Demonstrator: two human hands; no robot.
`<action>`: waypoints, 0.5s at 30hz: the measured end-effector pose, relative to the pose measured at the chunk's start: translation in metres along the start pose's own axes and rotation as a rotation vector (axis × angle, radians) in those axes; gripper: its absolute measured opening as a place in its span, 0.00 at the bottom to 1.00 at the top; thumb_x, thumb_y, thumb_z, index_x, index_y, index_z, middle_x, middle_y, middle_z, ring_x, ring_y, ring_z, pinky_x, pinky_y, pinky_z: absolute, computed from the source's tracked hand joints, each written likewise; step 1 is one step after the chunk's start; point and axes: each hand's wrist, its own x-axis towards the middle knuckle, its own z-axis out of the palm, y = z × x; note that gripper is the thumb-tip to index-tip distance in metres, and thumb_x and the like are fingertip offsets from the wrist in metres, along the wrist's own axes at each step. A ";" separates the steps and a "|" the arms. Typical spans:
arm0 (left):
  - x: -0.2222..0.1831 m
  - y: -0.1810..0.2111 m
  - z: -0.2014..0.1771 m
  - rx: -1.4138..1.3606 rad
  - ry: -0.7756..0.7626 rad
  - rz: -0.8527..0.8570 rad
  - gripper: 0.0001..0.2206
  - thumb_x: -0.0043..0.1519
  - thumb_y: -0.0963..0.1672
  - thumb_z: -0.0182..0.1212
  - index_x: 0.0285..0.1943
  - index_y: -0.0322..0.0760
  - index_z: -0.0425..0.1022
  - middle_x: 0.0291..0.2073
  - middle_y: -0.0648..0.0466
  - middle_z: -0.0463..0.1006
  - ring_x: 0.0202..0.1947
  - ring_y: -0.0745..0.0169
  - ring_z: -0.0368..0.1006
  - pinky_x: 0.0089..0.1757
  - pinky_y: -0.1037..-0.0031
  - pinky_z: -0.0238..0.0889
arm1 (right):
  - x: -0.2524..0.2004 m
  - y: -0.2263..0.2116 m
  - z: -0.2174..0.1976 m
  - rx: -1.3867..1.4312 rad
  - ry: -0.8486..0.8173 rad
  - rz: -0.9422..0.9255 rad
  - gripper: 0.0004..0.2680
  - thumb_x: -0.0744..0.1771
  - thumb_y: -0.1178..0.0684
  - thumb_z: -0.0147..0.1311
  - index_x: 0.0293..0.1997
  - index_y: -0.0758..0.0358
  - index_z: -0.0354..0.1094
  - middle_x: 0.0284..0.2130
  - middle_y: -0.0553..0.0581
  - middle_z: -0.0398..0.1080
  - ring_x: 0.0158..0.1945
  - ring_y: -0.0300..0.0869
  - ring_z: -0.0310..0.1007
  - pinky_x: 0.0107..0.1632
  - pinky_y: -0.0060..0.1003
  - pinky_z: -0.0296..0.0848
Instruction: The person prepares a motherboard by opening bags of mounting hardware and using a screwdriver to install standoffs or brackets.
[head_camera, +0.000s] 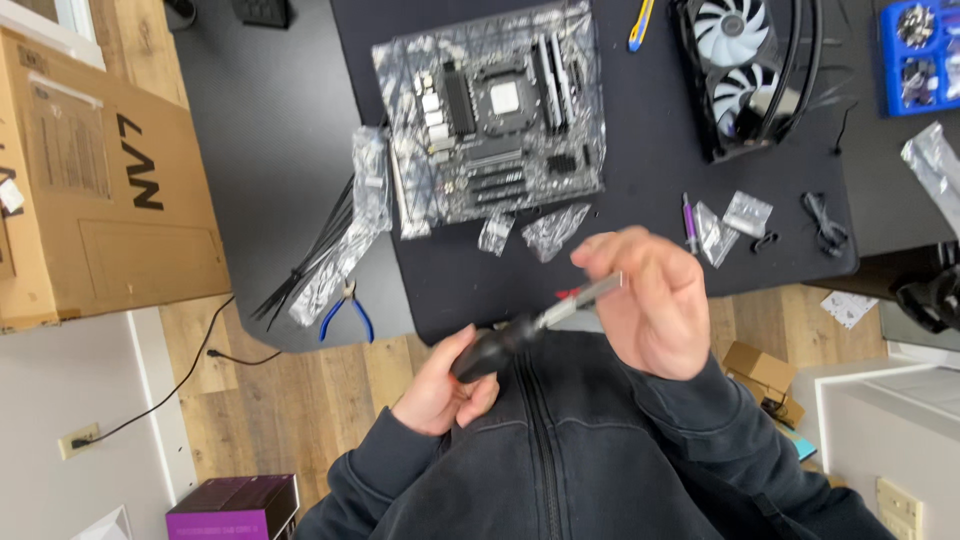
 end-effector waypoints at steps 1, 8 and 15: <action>0.016 0.007 -0.004 0.001 0.000 0.003 0.41 0.70 0.63 0.29 0.12 0.31 0.64 0.03 0.46 0.58 0.07 0.61 0.49 0.17 0.77 0.44 | 0.021 -0.009 -0.003 0.001 -0.002 -0.001 0.10 0.70 0.54 0.48 0.36 0.73 0.69 0.31 0.73 0.71 0.45 0.64 0.78 0.58 0.56 0.77; 0.077 0.040 0.008 -0.066 -0.091 0.456 0.28 0.65 0.52 0.56 0.55 0.15 0.69 0.18 0.28 0.77 0.14 0.48 0.77 0.18 0.74 0.69 | 0.124 -0.064 -0.056 -0.321 -0.637 0.153 0.09 0.68 0.53 0.56 0.47 0.67 0.77 0.59 0.76 0.66 0.66 0.65 0.63 0.68 0.62 0.61; 0.120 0.219 -0.013 1.386 0.645 0.663 0.18 0.57 0.45 0.79 0.55 0.40 0.84 0.27 0.48 0.79 0.23 0.62 0.68 0.28 0.75 0.62 | 0.104 0.040 -0.262 -1.002 0.033 0.474 0.08 0.71 0.58 0.56 0.55 0.60 0.77 0.42 0.61 0.78 0.43 0.38 0.74 0.46 0.35 0.76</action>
